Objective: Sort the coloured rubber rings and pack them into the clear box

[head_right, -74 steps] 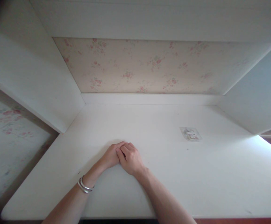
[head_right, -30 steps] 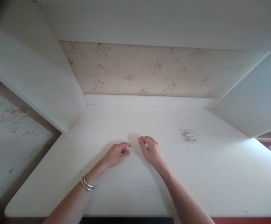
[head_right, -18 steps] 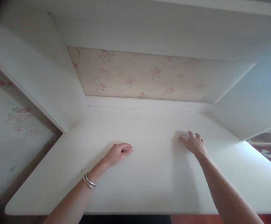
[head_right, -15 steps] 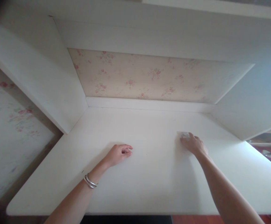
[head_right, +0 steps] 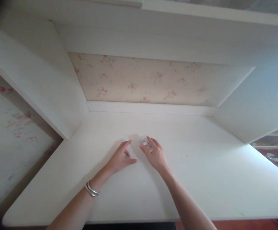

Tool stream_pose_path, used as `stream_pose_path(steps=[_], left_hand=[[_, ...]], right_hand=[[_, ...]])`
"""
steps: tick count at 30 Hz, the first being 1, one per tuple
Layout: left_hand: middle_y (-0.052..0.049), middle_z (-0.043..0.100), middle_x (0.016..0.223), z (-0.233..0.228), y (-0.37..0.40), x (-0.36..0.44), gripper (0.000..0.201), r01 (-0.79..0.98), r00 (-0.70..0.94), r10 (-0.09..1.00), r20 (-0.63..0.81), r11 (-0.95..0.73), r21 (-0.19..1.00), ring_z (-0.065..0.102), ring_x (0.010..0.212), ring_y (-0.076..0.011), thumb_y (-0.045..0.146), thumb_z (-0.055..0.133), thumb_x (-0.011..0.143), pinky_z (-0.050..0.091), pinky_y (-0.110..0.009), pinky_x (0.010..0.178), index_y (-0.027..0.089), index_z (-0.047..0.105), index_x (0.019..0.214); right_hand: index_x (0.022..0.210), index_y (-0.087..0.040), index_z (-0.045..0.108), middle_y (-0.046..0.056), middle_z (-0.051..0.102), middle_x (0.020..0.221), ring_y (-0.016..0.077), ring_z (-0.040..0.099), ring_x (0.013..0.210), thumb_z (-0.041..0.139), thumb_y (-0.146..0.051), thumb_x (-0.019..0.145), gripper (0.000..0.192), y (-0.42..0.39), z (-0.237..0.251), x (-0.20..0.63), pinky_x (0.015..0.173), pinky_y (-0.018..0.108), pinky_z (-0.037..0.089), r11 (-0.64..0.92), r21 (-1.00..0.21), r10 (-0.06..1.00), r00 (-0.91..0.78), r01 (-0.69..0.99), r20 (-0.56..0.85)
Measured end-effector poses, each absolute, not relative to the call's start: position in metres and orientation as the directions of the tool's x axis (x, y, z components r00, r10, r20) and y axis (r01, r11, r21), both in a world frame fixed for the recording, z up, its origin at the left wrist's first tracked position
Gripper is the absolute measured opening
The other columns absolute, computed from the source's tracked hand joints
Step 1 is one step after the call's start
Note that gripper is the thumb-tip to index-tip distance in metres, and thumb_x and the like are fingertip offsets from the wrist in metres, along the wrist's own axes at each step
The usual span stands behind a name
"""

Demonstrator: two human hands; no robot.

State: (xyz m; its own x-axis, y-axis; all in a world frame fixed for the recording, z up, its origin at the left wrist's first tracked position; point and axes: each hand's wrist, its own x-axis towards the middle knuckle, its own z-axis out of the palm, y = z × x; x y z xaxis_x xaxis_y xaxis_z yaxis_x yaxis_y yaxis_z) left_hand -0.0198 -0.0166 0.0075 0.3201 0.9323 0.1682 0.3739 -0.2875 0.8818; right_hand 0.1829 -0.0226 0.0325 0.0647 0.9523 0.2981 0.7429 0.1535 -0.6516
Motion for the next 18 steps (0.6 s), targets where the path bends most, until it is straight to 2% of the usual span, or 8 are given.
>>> stream_pose_path(steps=[2, 4, 9, 18], left_hand=[[-0.013, 0.039, 0.138, 0.006, -0.017, -0.019, 0.095, 0.343, 0.292, 0.936, 0.195, -0.293, 0.893, 0.059, 0.082, -0.0140, 0.039, 0.079, 0.060, 0.052, -0.034, 0.081, 0.023, 0.029, 0.140], [-0.014, 0.039, 0.138, 0.006, -0.017, -0.019, 0.099, 0.317, 0.265, 0.942, 0.205, -0.286, 0.904, 0.059, 0.091, -0.0174, 0.032, 0.080, 0.060, 0.050, -0.036, 0.088, 0.022, 0.024, 0.141], [-0.012, 0.043, 0.137, 0.011, -0.019, -0.020, 0.076, 0.378, 0.223, 0.946, 0.234, -0.306, 0.874, 0.051, 0.116, -0.0244, 0.014, 0.066, 0.070, 0.042, -0.040, 0.100, 0.022, 0.031, 0.137], [-0.011, 0.052, 0.130, 0.014, -0.020, -0.011, 0.070, 0.375, 0.203, 0.967, 0.152, -0.221, 0.900, 0.057, 0.111, -0.0242, 0.018, 0.067, 0.070, 0.047, -0.039, 0.095, 0.022, 0.037, 0.133]], right_hand=[[0.129, -0.023, 0.053, 0.009, 0.057, 0.124, 0.0231, 0.055, 0.111, 0.054, -0.053, 0.083, 0.055, -0.028, 0.032, 0.152, 0.095, 0.038, 0.045, 0.217, -0.699, 0.953, 0.008, 0.682, 0.304], [0.130, -0.022, 0.052, 0.010, 0.056, 0.126, 0.0230, 0.056, 0.111, 0.054, -0.051, 0.084, 0.054, -0.031, 0.027, 0.131, 0.095, 0.038, 0.046, 0.237, -0.736, 0.953, -0.006, 0.634, 0.302], [0.131, -0.022, 0.052, 0.011, 0.054, 0.128, 0.0254, 0.053, 0.116, 0.057, -0.048, 0.083, 0.055, -0.034, 0.013, 0.118, 0.097, 0.040, 0.044, 0.255, -0.763, 0.955, -0.030, 0.594, 0.296], [0.131, -0.025, 0.053, 0.010, 0.054, 0.129, 0.0248, 0.053, 0.115, 0.049, -0.046, 0.089, 0.048, -0.038, 0.015, 0.129, 0.098, 0.040, 0.044, 0.246, -0.795, 0.967, -0.081, 0.554, 0.243]])
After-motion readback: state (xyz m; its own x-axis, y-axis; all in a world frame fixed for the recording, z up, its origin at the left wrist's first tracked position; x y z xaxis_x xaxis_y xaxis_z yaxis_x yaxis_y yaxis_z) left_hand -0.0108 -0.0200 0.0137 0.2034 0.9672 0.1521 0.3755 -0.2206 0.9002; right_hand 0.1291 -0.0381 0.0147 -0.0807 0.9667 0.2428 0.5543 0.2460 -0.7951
